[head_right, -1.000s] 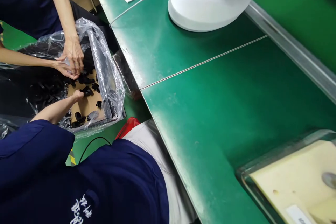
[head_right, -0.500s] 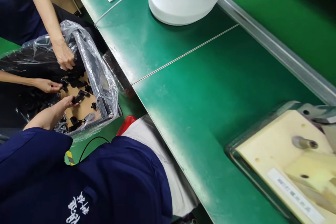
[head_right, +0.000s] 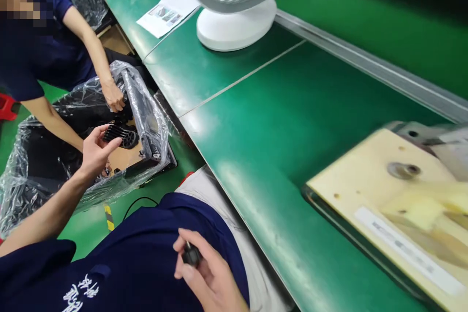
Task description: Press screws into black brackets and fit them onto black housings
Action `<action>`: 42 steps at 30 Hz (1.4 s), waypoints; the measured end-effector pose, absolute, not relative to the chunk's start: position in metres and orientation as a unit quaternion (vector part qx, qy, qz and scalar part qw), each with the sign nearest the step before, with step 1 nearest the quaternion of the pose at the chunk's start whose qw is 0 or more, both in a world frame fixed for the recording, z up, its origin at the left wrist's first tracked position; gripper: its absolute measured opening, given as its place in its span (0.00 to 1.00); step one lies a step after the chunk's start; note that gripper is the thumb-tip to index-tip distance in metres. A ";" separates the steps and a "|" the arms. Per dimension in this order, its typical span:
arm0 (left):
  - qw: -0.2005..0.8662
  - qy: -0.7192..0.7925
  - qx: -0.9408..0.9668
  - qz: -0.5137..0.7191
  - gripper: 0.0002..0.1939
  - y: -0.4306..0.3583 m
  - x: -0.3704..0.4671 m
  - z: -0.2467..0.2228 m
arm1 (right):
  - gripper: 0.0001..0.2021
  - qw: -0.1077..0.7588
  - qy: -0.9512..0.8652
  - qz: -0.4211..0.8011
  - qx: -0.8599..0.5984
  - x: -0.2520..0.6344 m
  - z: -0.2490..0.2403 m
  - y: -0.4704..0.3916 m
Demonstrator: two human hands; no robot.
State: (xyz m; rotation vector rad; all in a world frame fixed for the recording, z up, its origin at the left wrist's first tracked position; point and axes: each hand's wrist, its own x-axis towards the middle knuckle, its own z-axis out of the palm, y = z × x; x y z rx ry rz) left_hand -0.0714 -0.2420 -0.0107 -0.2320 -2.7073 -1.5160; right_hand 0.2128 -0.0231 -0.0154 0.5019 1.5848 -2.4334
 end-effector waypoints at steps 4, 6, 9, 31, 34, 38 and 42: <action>0.165 -0.788 -0.445 -0.394 0.22 -0.160 -0.010 0.022 | 0.16 -0.001 0.553 -0.798 0.239 0.212 -0.023 -0.043; 0.200 -0.691 -0.586 -0.372 0.26 -0.126 0.014 0.029 | 0.14 -0.086 0.527 -0.816 0.221 0.221 -0.018 -0.046; 0.175 -0.593 -0.700 -0.357 0.27 -0.088 0.040 0.030 | 0.13 -0.225 0.434 -0.862 0.134 0.238 -0.007 -0.043; 0.078 -0.496 -0.748 -0.433 0.25 -0.050 0.136 0.021 | 0.26 -0.401 0.082 -0.860 0.306 0.254 0.003 -0.019; 0.013 -0.451 -0.778 -0.437 0.17 -0.055 0.150 0.010 | 0.24 -0.405 0.030 -0.833 0.376 0.270 0.006 0.000; -0.082 -0.431 -0.811 -0.387 0.17 -0.069 0.154 -0.002 | 0.23 -0.432 0.114 -0.768 0.458 0.293 0.017 0.038; -0.104 -0.437 -0.805 -0.388 0.19 -0.076 0.148 -0.010 | 0.28 -0.493 0.438 -0.556 0.505 0.304 0.031 0.086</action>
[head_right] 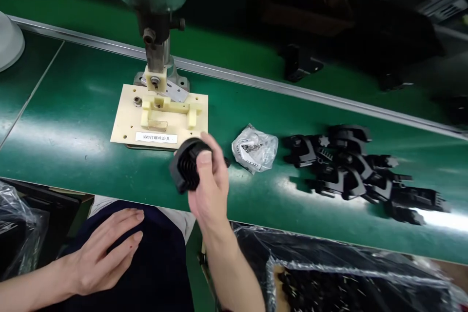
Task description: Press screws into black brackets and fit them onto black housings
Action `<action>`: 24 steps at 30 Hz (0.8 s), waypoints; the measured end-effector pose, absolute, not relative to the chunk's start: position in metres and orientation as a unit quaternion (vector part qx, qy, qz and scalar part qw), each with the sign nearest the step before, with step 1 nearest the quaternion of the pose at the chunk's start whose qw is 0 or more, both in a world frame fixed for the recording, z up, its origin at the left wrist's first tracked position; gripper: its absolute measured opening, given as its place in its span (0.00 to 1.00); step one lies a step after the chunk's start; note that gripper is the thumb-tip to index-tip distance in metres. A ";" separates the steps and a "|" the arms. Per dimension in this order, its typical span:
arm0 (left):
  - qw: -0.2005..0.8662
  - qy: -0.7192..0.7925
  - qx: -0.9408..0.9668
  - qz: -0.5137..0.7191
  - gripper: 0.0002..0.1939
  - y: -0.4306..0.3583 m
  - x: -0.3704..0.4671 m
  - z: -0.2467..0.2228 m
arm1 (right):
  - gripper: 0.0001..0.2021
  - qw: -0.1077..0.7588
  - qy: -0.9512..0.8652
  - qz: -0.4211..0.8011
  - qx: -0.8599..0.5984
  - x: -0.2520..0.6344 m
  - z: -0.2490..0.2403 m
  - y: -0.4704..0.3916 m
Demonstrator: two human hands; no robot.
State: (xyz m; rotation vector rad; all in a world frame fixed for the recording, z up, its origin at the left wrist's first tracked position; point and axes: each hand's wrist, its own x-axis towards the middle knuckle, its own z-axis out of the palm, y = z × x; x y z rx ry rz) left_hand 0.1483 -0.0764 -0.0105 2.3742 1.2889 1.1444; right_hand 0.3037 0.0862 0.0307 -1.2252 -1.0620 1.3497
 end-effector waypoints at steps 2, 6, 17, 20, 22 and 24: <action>0.107 0.444 0.797 0.396 0.20 -0.078 0.146 -0.014 | 0.29 0.495 -0.632 0.345 -0.486 0.301 0.032 0.116; 0.113 0.450 0.786 0.408 0.23 -0.084 0.145 -0.019 | 0.25 0.313 -0.889 0.086 -0.323 0.285 0.023 0.170; 0.099 0.488 0.757 0.422 0.19 -0.077 0.124 -0.028 | 0.21 0.189 -0.938 -0.022 -0.289 0.286 0.018 0.141; 0.053 0.513 0.739 0.433 0.20 -0.055 0.106 -0.021 | 0.11 0.303 -0.883 -0.040 -0.355 0.330 0.021 0.133; 0.021 0.524 0.733 0.434 0.22 -0.039 0.095 -0.018 | 0.08 0.330 -0.816 -0.070 -0.469 0.366 0.025 0.138; 0.003 0.527 0.734 0.429 0.21 -0.028 0.089 -0.018 | 0.08 0.257 -0.753 -0.049 -0.603 0.399 0.027 0.147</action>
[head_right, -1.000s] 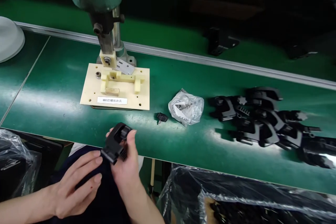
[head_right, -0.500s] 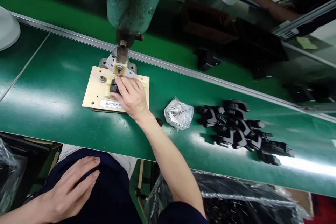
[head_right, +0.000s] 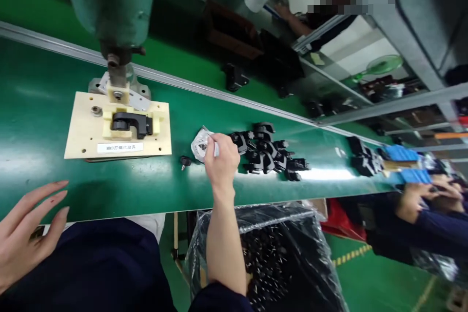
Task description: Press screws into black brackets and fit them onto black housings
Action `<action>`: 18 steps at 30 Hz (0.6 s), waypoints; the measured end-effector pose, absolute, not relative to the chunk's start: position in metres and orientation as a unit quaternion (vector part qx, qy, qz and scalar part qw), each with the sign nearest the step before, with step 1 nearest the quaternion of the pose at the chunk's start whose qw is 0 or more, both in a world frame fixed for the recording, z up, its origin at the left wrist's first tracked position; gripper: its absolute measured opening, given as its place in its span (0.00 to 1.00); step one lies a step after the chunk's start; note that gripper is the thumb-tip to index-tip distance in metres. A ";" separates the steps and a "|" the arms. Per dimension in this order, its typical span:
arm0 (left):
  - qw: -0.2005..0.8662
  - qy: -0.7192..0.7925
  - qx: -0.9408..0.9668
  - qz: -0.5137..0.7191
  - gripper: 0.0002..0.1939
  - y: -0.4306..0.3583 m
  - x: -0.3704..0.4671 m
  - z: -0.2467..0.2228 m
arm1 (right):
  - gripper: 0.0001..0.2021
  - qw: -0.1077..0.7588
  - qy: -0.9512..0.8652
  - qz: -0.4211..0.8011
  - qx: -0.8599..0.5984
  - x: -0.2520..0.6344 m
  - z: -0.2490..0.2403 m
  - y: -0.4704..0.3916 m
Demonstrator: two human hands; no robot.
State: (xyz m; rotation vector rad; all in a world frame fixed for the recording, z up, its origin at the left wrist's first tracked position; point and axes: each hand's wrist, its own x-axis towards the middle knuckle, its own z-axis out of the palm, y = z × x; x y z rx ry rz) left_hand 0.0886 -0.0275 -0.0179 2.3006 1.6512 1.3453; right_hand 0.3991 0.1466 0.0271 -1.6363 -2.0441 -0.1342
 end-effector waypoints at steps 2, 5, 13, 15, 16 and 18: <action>0.002 0.522 0.739 0.425 0.19 -0.021 0.087 -0.020 | 0.07 0.149 -0.702 0.020 -0.696 0.422 0.026 0.156; 0.013 0.507 0.757 0.413 0.18 -0.021 0.093 -0.027 | 0.04 0.089 -0.670 0.100 -0.730 0.433 0.017 0.167; 0.021 0.486 0.784 0.385 0.20 -0.026 0.096 -0.028 | 0.03 0.185 -0.643 0.185 -0.720 0.438 0.001 0.165; 0.012 0.480 0.789 0.383 0.19 -0.023 0.095 -0.025 | 0.06 0.237 -0.630 0.200 -0.713 0.442 0.000 0.158; 0.007 0.477 0.792 0.382 0.18 -0.022 0.094 -0.024 | 0.08 0.262 -0.621 0.208 -0.709 0.444 0.000 0.155; 0.003 0.473 0.794 0.383 0.17 -0.018 0.095 -0.022 | 0.10 0.310 -0.601 0.227 -0.701 0.447 0.000 0.150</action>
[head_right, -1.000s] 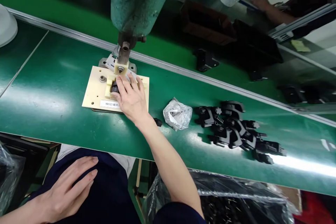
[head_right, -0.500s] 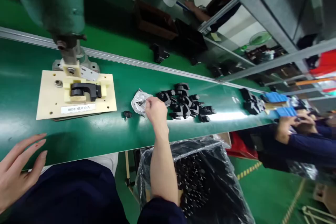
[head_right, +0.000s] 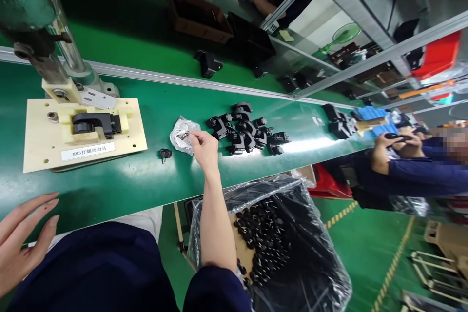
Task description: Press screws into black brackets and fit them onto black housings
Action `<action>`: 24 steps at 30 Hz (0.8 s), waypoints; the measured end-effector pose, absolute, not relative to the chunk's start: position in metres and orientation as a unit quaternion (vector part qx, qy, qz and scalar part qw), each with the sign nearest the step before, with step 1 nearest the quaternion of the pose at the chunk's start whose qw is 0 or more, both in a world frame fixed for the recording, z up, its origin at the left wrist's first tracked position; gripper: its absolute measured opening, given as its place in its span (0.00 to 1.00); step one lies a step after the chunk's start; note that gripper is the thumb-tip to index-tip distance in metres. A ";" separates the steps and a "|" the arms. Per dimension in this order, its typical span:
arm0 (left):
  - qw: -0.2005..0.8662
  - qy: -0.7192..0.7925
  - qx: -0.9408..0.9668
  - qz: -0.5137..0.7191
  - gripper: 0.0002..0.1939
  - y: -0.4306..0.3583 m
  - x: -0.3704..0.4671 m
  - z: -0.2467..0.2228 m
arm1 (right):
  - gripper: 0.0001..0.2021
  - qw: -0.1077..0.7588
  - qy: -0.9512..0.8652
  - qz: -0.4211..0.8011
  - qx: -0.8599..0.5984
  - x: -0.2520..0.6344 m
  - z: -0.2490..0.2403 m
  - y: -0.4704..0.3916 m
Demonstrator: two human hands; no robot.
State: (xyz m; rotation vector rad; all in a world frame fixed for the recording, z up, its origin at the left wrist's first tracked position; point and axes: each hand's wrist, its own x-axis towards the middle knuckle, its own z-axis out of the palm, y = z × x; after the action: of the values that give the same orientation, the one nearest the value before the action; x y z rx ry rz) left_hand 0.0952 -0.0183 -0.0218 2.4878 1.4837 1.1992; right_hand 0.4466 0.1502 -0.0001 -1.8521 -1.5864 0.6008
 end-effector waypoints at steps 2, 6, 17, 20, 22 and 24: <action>0.007 0.471 0.795 0.383 0.16 -0.014 0.098 -0.021 | 0.12 0.351 -0.577 0.245 -0.695 0.448 0.001 0.147; 0.027 0.469 0.794 0.385 0.15 -0.006 0.106 -0.024 | 0.10 0.413 -0.540 0.265 -0.684 0.447 0.002 0.144; 0.170 0.495 0.751 0.403 0.13 0.001 0.132 -0.029 | 0.10 0.576 -0.443 0.277 -0.628 0.425 -0.007 0.134; 0.176 0.505 0.747 0.394 0.12 0.001 0.133 -0.032 | 0.12 0.572 -0.438 0.258 -0.643 0.427 -0.012 0.137; 0.181 0.512 0.744 0.389 0.12 0.002 0.133 -0.034 | 0.12 0.554 -0.448 0.240 -0.659 0.429 -0.013 0.137; 0.190 0.517 0.740 0.386 0.12 0.002 0.132 -0.035 | 0.11 0.523 -0.467 0.226 -0.676 0.431 -0.013 0.137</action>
State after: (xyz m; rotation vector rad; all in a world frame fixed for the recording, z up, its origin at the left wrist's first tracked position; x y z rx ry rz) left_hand 0.1320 0.0016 -0.0353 2.0796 1.4535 1.0836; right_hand 0.4311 0.1366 -0.0125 -1.6179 -1.1185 0.5404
